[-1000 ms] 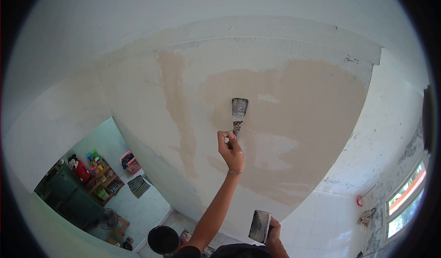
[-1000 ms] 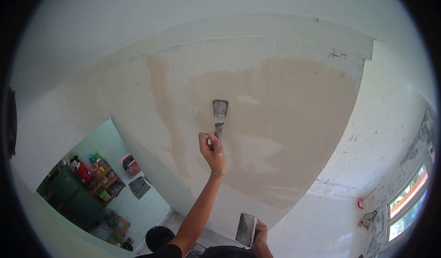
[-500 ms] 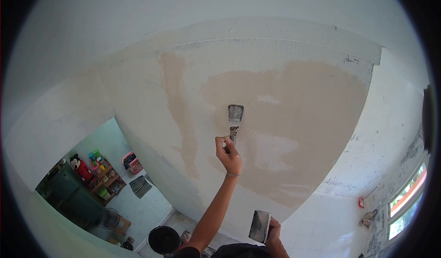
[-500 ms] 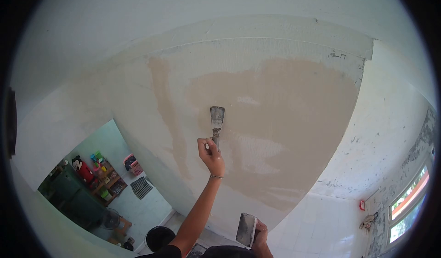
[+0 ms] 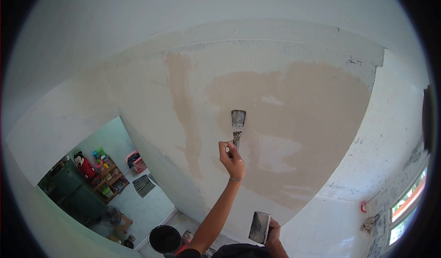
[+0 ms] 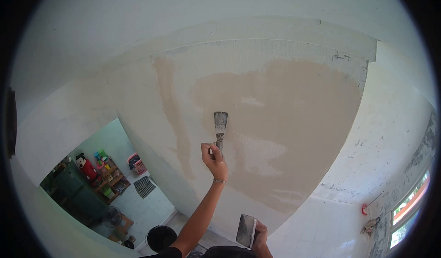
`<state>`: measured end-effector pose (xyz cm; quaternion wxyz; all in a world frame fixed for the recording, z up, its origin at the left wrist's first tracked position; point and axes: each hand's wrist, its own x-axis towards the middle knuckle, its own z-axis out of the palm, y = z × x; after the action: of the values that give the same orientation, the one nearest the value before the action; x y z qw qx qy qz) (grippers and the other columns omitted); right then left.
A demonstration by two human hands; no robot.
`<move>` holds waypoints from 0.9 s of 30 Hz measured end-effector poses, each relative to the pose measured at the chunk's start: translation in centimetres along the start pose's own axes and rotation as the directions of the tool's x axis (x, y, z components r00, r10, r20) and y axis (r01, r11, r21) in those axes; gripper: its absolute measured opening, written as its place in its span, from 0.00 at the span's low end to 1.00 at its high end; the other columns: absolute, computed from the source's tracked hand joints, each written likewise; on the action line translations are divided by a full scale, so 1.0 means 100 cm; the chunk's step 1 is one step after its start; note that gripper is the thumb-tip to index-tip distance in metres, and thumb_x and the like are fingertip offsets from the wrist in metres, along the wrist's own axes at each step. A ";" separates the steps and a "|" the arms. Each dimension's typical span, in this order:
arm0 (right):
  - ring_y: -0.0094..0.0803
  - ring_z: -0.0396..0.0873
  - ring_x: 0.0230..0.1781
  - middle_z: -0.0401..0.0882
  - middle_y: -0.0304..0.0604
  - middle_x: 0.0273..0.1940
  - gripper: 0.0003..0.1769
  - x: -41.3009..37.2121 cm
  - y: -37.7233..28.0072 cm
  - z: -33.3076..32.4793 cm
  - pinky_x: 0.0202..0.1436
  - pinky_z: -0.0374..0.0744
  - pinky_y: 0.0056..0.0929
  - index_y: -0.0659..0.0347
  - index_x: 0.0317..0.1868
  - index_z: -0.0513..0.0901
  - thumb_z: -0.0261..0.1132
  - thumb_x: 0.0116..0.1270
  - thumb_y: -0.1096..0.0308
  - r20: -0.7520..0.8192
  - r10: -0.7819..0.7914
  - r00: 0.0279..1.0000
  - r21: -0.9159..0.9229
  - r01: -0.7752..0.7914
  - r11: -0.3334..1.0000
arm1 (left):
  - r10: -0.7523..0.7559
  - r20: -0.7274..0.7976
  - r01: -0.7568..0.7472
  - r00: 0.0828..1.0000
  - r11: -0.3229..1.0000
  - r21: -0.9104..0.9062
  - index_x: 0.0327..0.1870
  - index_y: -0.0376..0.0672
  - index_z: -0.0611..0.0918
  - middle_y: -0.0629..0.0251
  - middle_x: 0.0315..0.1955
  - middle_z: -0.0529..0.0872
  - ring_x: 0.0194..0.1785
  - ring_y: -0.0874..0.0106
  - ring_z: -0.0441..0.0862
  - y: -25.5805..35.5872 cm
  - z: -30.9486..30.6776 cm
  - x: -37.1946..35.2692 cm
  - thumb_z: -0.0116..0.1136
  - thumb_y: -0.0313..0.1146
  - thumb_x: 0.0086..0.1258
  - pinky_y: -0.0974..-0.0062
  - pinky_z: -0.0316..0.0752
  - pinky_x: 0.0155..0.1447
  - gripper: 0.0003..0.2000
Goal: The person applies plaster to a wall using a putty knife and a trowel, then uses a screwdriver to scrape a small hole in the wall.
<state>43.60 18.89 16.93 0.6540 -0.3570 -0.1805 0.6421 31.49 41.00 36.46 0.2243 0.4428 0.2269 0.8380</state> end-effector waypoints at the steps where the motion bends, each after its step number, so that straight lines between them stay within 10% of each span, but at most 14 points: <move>1: 0.41 0.84 0.42 0.84 0.49 0.46 0.25 -0.001 0.000 0.002 0.47 0.85 0.41 0.69 0.57 0.78 0.48 0.65 0.65 -0.012 -0.006 1.000 -0.007 0.006 1.000 | -0.013 -0.008 0.013 1.000 1.000 0.013 0.35 0.42 0.66 0.73 0.25 0.68 0.21 0.85 0.59 0.001 -0.003 -0.004 0.48 0.30 0.80 0.85 0.54 0.24 0.09; 19: 0.39 0.83 0.41 0.84 0.47 0.45 0.23 -0.006 -0.011 0.008 0.46 0.83 0.36 0.69 0.57 0.78 0.49 0.67 0.65 -0.027 0.016 1.000 0.047 -0.015 0.999 | -0.053 -0.018 0.050 0.998 0.992 -0.119 0.35 0.41 0.65 0.73 0.28 0.68 0.23 0.86 0.57 0.033 0.010 0.010 0.45 0.23 0.78 0.85 0.54 0.25 0.07; 27: 0.42 0.84 0.41 0.84 0.50 0.44 0.24 0.004 -0.002 -0.005 0.47 0.85 0.42 0.68 0.55 0.79 0.48 0.65 0.63 -0.035 -0.009 0.999 0.017 0.010 1.000 | -0.004 0.105 -0.005 0.994 0.997 0.082 0.36 0.43 0.65 0.73 0.30 0.69 0.22 0.87 0.58 -0.044 -0.037 -0.050 0.48 0.31 0.80 0.85 0.55 0.23 0.09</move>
<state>44.10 19.15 16.62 0.6632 -0.3616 -0.1649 0.6342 31.72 40.93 28.85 0.2174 0.4952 0.2489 0.8035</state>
